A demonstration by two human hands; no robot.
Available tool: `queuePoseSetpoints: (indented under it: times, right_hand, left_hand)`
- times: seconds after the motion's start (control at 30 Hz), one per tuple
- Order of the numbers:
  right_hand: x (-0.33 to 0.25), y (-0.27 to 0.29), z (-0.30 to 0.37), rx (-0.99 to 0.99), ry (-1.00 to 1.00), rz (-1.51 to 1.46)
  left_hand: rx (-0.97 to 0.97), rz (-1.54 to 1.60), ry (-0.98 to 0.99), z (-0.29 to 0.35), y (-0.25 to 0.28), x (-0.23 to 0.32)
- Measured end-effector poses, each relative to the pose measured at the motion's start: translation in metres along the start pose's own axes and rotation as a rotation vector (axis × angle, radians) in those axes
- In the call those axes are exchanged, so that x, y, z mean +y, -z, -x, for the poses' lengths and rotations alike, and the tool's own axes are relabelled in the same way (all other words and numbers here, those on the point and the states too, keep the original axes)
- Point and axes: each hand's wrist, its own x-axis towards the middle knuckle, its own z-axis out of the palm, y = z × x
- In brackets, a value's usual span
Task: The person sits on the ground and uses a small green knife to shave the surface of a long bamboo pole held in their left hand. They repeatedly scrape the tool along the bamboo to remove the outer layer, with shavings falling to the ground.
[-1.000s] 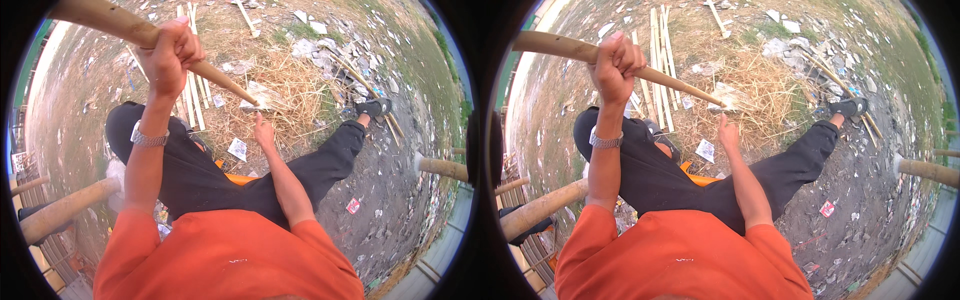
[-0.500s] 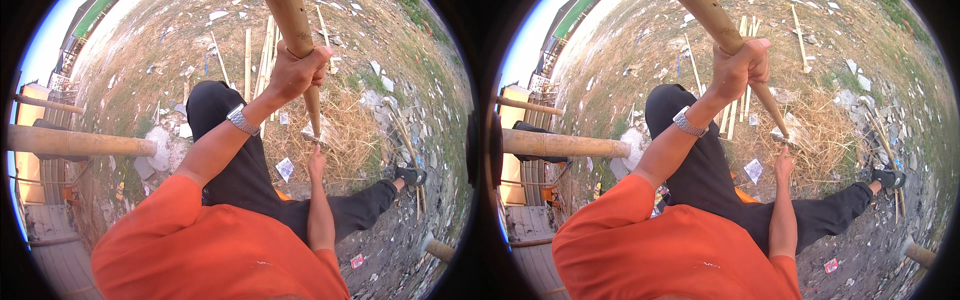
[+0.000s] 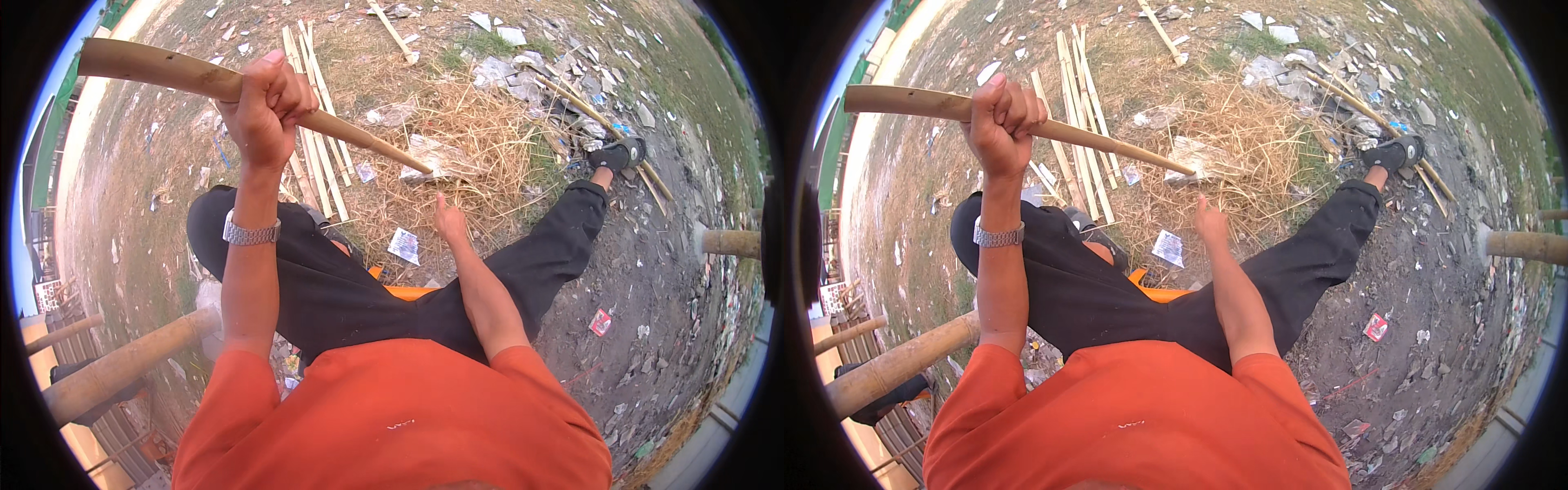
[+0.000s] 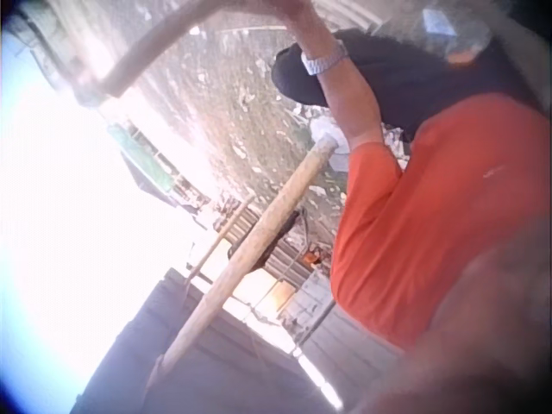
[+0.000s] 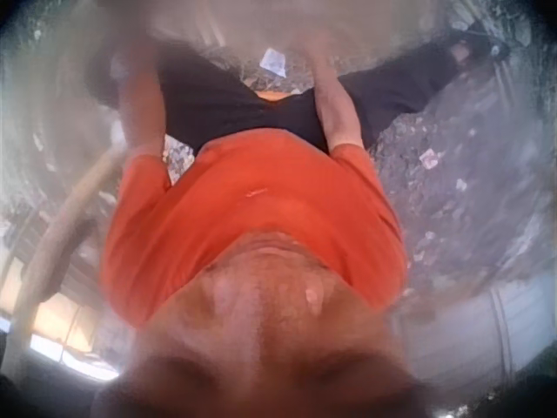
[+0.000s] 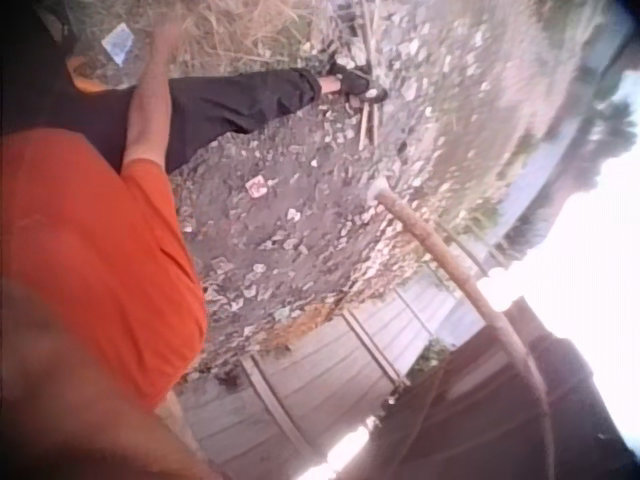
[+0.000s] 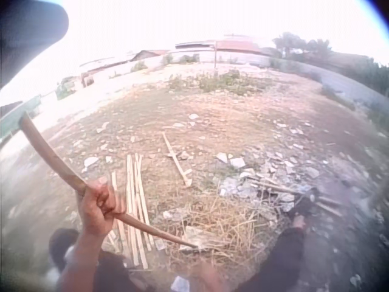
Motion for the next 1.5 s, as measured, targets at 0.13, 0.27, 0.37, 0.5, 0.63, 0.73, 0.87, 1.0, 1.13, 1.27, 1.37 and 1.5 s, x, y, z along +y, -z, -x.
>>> queuePoseSetpoints:
  times: [0.13, 0.27, 0.37, 0.5, 0.63, 0.73, 0.87, 1.0, 1.13, 1.27, 1.37, 1.5]
  right_hand:
    - [-0.046, 0.034, 0.029, -0.167, 0.178, -0.161]
    - [-0.026, 0.018, 0.022, -0.005, 0.011, 0.015]
    - [-0.014, -0.01, -0.005, -0.05, 0.003, -0.047]
    - [-0.014, 0.003, 0.012, -0.039, 0.041, -0.045]
    - [0.005, -0.014, -0.002, -0.053, -0.044, -0.052]
    - [0.005, -0.009, -0.006, -0.098, -0.051, -0.086]
    - [-0.013, 0.0, 0.003, -0.117, 0.028, -0.14]
    - [0.004, -0.022, -0.004, -0.08, -0.032, -0.06]
    - [0.003, -0.017, 0.002, -0.108, -0.044, 0.041]
    - [0.016, -0.014, -0.012, -0.027, 0.021, -0.024]
    - [0.013, 0.006, -0.017, -0.023, -0.038, -0.267]
    - [-0.071, 0.072, 0.063, -0.191, 0.175, -0.332]
  left_hand:
    - [0.079, -0.011, 0.009, -0.001, 0.005, 0.004]
    - [-0.021, 0.013, 0.024, -0.005, 0.003, 0.0]
    - [-0.014, -0.002, 0.011, -0.006, -0.001, -0.001]
    - [-0.022, -0.012, 0.018, -0.006, -0.002, 0.001]
    - [-0.05, -0.052, 0.049, -0.003, 0.0, -0.002]
    - [-0.021, -0.058, 0.046, -0.003, 0.001, 0.001]
    - [-0.008, -0.052, 0.047, -0.002, 0.007, 0.001]
    - [0.007, -0.054, 0.037, -0.001, 0.004, 0.0]
    - [0.015, -0.049, 0.046, 0.002, 0.003, 0.003]
    - [0.016, 0.015, 0.015, -0.004, 0.003, -0.001]
    - [0.007, 0.042, 0.032, -0.005, 0.005, -0.002]
    - [-0.236, 0.065, 0.04, 0.008, 0.022, 0.008]
